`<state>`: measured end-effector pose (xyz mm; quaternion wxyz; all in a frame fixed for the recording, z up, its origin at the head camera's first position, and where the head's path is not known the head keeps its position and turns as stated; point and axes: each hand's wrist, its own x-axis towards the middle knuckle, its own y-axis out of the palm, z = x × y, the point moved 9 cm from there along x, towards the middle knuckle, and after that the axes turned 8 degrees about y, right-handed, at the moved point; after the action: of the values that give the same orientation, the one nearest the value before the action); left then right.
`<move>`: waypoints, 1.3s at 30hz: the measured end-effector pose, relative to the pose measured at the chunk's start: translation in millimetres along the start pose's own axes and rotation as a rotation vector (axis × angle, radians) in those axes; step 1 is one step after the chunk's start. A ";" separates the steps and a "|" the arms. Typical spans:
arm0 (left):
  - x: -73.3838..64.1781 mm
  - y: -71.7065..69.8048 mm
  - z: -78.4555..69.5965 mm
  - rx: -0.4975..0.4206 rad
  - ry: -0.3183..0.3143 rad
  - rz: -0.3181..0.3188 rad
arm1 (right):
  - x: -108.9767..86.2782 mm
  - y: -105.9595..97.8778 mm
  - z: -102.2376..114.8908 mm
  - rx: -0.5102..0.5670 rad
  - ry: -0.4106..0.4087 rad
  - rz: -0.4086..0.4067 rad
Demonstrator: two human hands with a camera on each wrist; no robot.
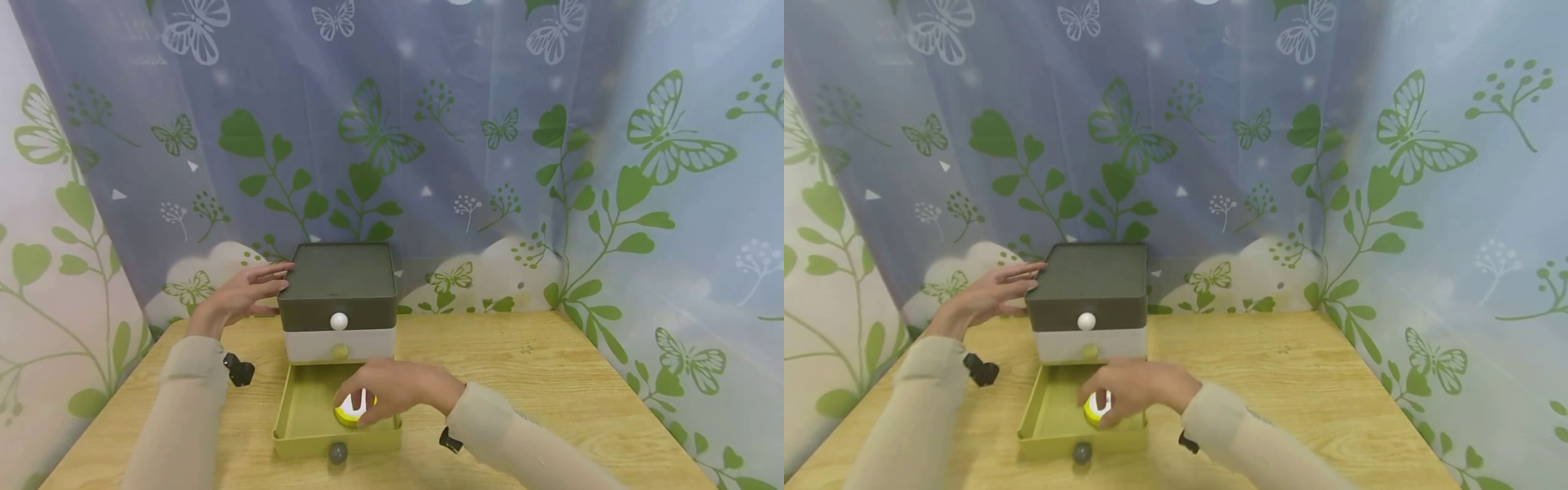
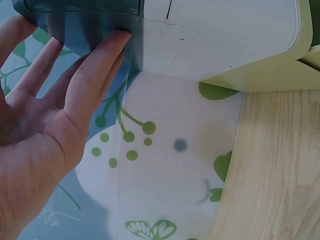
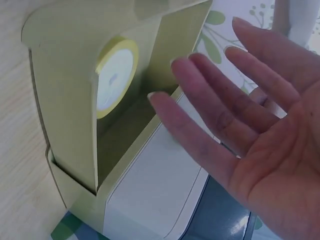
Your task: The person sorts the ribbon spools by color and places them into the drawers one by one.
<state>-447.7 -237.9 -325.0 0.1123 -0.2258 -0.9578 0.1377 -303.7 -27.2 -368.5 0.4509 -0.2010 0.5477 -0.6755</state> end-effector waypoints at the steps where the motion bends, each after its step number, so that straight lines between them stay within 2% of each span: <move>1: 0.0 -0.1 0.1 -0.001 -0.001 -0.001 | -1.3 0.9 1.3 0.006 -0.002 0.000; 7: -0.9 0.1 -0.4 0.003 -0.002 -0.004 | -7.7 8.2 11.8 0.002 -0.012 -0.025; 14: -1.7 -0.1 -0.6 0.000 -0.003 -0.009 | -6.1 23.4 24.1 -0.100 -0.049 -0.116; 21: -1.6 0.4 -0.6 -0.002 -0.005 -0.008 | -3.7 38.2 23.1 -0.148 0.038 -0.239; 27: -1.1 0.1 -1.4 0.001 -0.001 -0.008 | -1.5 50.1 26.9 -0.221 0.057 -0.315; 39: -1.2 -0.2 0.0 0.009 0.002 -0.012 | 2.7 62.1 27.3 -0.118 0.016 -0.393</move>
<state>-446.7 -238.7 -325.1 0.1149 -0.2198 -0.9584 0.1409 -260.1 -44.3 -417.6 0.2934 -0.3246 0.5401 -0.7189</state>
